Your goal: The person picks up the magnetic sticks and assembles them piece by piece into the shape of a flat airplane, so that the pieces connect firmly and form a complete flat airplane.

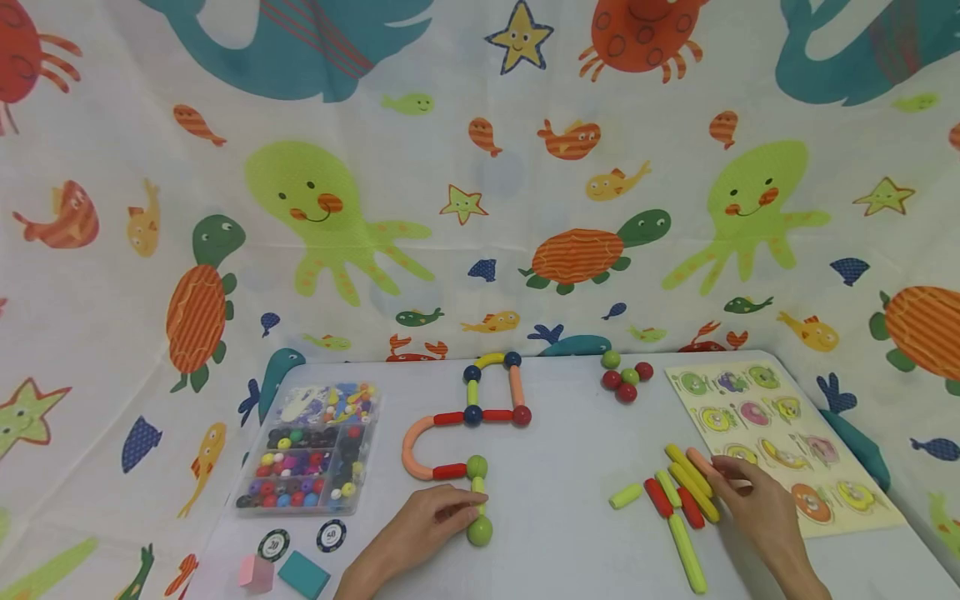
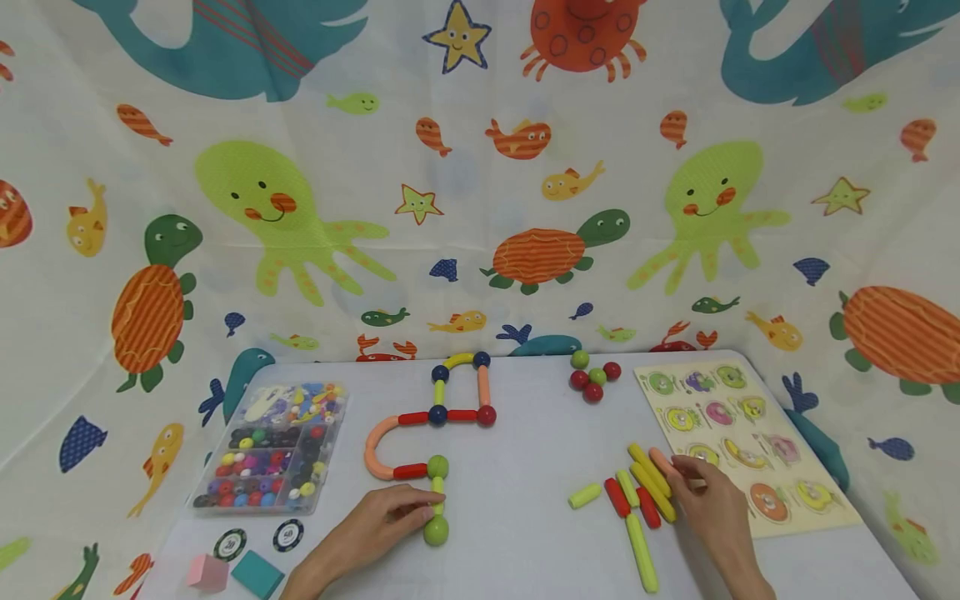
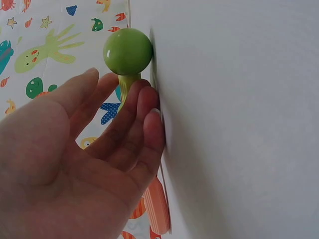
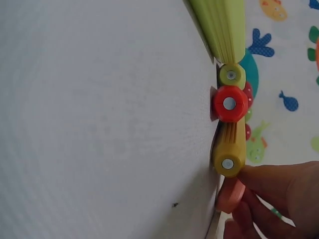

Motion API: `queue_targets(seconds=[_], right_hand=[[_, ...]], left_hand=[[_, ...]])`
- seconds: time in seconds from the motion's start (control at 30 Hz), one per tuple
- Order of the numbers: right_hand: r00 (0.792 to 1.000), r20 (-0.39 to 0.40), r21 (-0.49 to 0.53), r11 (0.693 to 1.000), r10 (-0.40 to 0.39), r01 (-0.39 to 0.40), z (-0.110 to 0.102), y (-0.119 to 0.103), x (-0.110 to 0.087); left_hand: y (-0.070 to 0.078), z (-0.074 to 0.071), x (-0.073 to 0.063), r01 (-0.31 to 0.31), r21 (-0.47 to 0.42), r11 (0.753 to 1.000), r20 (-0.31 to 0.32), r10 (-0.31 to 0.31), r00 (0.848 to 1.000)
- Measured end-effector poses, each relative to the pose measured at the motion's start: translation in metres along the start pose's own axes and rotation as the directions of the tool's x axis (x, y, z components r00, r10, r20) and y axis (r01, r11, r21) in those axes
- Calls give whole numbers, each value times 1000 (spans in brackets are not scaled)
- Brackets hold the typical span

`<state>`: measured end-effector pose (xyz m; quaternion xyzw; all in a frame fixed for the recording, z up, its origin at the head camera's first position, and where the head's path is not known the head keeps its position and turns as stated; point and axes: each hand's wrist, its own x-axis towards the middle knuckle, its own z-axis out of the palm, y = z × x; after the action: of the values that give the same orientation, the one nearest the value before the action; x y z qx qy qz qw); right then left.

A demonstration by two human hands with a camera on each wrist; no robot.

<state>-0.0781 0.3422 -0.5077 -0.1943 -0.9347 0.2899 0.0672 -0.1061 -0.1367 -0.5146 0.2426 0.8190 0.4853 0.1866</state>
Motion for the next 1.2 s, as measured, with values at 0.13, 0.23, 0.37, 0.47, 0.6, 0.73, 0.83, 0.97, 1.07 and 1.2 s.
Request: queue_targets(seconds=[0.13,0.23,0.37,0.47,0.6,0.73,0.83,0.97,1.07,1.2], right_hand=[[999,26,8,1000,29,-29,-1,0,3],[998,44,7,999,34,-35,-2,2,5],[999,49,-14,1000,-9,9,-2,7,7],[998,57,-22,1000,-19,21,-2,10,9],[1000,24,-22,1000,-11,11,-5,11,10],[996,-52,-16,998,-69,68,-9,6,9],[990,-66,-4,992,-127,127,-11,-7,5],[969,-41,36,969,-243,244,-7,-32,-4],[931,-3,77,928,-366,365,2,-53,-12],[867,127,171,872,-482,459,20,-81,-26]], left_hand=[[1,-1,0,7,3,1000,7,-7,1000],[1,-1,0,16,2,1000,16,-16,1000],[1,-2,1,21,2,1000,25,-21,999],[1,-2,1,21,-4,1000,25,-21,999],[2,-3,1,15,-11,1000,20,-15,1000],[3,-4,1,11,-10,1000,20,-11,1000],[2,-4,1,7,-9,1000,25,-7,1000],[0,-3,0,-5,-12,1000,39,6,999],[-1,-2,-1,-19,-22,1000,46,20,999],[-1,-2,-2,-27,-39,999,47,29,998]])
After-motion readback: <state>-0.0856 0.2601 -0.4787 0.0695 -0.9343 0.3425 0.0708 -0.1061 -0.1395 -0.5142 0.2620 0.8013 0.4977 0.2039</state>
